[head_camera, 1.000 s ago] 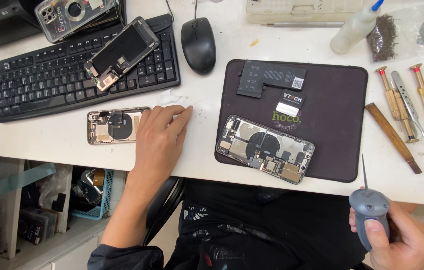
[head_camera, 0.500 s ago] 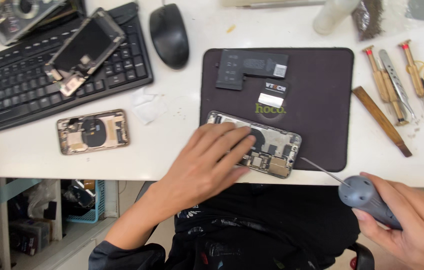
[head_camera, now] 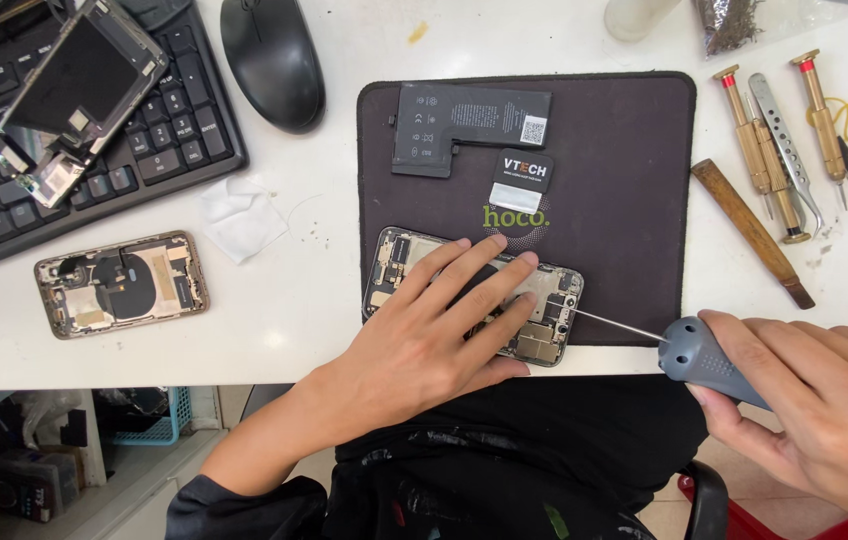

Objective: The person uses a screwdriver and a wooden stick to manipulate components inside a disassembled smartphone. They then apply a liquid from a bottle onto the internal parts.

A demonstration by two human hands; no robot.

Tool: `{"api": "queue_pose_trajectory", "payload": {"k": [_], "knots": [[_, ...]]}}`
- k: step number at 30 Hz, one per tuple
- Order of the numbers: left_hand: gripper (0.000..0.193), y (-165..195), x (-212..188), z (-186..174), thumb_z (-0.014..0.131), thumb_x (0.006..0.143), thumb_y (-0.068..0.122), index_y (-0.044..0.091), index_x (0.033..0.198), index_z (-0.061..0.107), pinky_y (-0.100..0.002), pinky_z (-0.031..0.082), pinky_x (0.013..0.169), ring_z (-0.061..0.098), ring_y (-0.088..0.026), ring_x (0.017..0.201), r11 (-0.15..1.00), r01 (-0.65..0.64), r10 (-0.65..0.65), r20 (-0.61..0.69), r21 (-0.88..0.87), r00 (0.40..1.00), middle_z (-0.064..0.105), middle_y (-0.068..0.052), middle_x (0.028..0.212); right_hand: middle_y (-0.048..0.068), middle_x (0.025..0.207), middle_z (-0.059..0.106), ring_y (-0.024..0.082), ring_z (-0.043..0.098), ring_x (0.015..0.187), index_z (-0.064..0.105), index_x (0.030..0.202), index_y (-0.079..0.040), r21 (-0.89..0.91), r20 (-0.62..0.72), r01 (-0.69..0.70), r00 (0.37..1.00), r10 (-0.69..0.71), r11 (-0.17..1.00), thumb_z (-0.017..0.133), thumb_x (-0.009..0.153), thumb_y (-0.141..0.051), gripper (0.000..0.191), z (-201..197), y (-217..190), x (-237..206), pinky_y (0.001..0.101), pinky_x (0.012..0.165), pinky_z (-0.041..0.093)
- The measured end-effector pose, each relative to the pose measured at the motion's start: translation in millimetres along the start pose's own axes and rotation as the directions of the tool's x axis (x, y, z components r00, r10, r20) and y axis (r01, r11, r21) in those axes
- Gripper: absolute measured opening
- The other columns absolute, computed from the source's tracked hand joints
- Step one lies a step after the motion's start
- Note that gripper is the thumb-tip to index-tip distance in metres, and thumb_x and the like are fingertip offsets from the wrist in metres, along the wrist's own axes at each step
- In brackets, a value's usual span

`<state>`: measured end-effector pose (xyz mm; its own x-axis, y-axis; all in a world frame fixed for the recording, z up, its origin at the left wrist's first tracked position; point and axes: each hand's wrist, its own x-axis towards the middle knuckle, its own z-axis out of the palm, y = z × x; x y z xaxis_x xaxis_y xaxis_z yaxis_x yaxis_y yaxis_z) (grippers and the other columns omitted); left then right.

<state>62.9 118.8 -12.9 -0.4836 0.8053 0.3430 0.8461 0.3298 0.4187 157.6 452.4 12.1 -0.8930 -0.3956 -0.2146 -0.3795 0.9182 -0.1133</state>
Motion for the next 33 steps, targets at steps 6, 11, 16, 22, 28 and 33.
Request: {"api": "queue_pose_trajectory", "payload": {"k": [6, 11, 16, 22, 28, 33], "knots": [[0.039, 2, 8, -5, 0.077, 0.092, 0.022, -0.002, 0.122, 0.071, -0.05, 0.044, 0.117, 0.056, -0.033, 0.131, 0.998, -0.038, 0.039, -0.025, 0.044, 0.999, 0.062, -0.015, 0.132, 0.015, 0.086, 0.075, 0.026, 0.076, 0.07, 0.071, 0.117, 0.0, 0.035, 0.012, -0.089, 0.996, 0.088, 0.995, 0.082, 0.069, -0.029, 0.058, 10, 14, -11, 0.0355, 0.064, 0.061], [0.03, 16, 25, -12, 0.072, 0.077, 0.004, -0.006, 0.105, 0.07, -0.048, 0.046, 0.109, 0.06, -0.035, 0.111, 0.998, -0.012, 0.009, 0.043, 0.058, 0.999, 0.063, -0.017, 0.111, 0.018, 0.095, 0.076, 0.027, 0.076, 0.076, 0.069, 0.124, 0.001, 0.117, -0.007, -0.222, 0.974, 0.225, 0.968, 0.082, 0.07, -0.026, 0.061, 27, 21, -44, 0.0354, 0.068, 0.062], [0.014, 41, 46, -9, 0.07, 0.072, 0.002, -0.004, 0.084, 0.069, -0.049, 0.045, 0.112, 0.063, -0.033, 0.097, 0.98, -0.033, 0.01, 0.115, 0.198, 0.993, 0.065, -0.018, 0.097, 0.019, 0.097, 0.075, 0.026, 0.077, 0.082, 0.066, 0.125, 0.005, 0.298, -0.101, -0.25, 0.952, 0.29, 0.921, 0.081, 0.067, -0.021, 0.065, 48, 30, -83, 0.0342, 0.075, 0.063], [0.008, 62, 66, 0, 0.069, 0.072, 0.001, -0.002, 0.079, 0.07, -0.046, 0.047, 0.109, 0.063, -0.029, 0.085, 0.951, -0.122, 0.046, 0.259, 0.285, 0.965, 0.063, -0.014, 0.085, 0.018, 0.096, 0.074, 0.025, 0.076, 0.083, 0.066, 0.124, 0.006, 0.375, -0.214, -0.197, 0.933, 0.291, 0.906, 0.08, 0.069, -0.02, 0.062, 69, 36, -121, 0.0339, 0.076, 0.062], [0.01, 66, 83, -3, 0.069, 0.07, 0.002, -0.002, 0.078, 0.071, -0.042, 0.047, 0.098, 0.062, -0.027, 0.088, 0.909, -0.237, 0.109, 0.35, 0.344, 0.93, 0.062, -0.011, 0.079, 0.015, 0.091, 0.076, 0.023, 0.076, 0.076, 0.069, 0.123, 0.002, 0.364, -0.185, -0.214, 0.937, 0.295, 0.907, 0.082, 0.069, -0.023, 0.061, 69, 38, -129, 0.0314, 0.067, 0.061], [0.013, 54, 82, -9, 0.067, 0.065, -0.001, -0.003, 0.078, 0.067, -0.04, 0.046, 0.092, 0.059, -0.028, 0.088, 0.911, -0.275, 0.116, 0.448, 0.308, 0.886, 0.061, -0.012, 0.079, 0.017, 0.092, 0.075, 0.024, 0.076, 0.076, 0.069, 0.122, 0.003, 0.347, -0.219, -0.196, 0.934, 0.283, 0.917, 0.082, 0.069, -0.023, 0.06, 66, 35, -122, 0.0319, 0.067, 0.062]]}}
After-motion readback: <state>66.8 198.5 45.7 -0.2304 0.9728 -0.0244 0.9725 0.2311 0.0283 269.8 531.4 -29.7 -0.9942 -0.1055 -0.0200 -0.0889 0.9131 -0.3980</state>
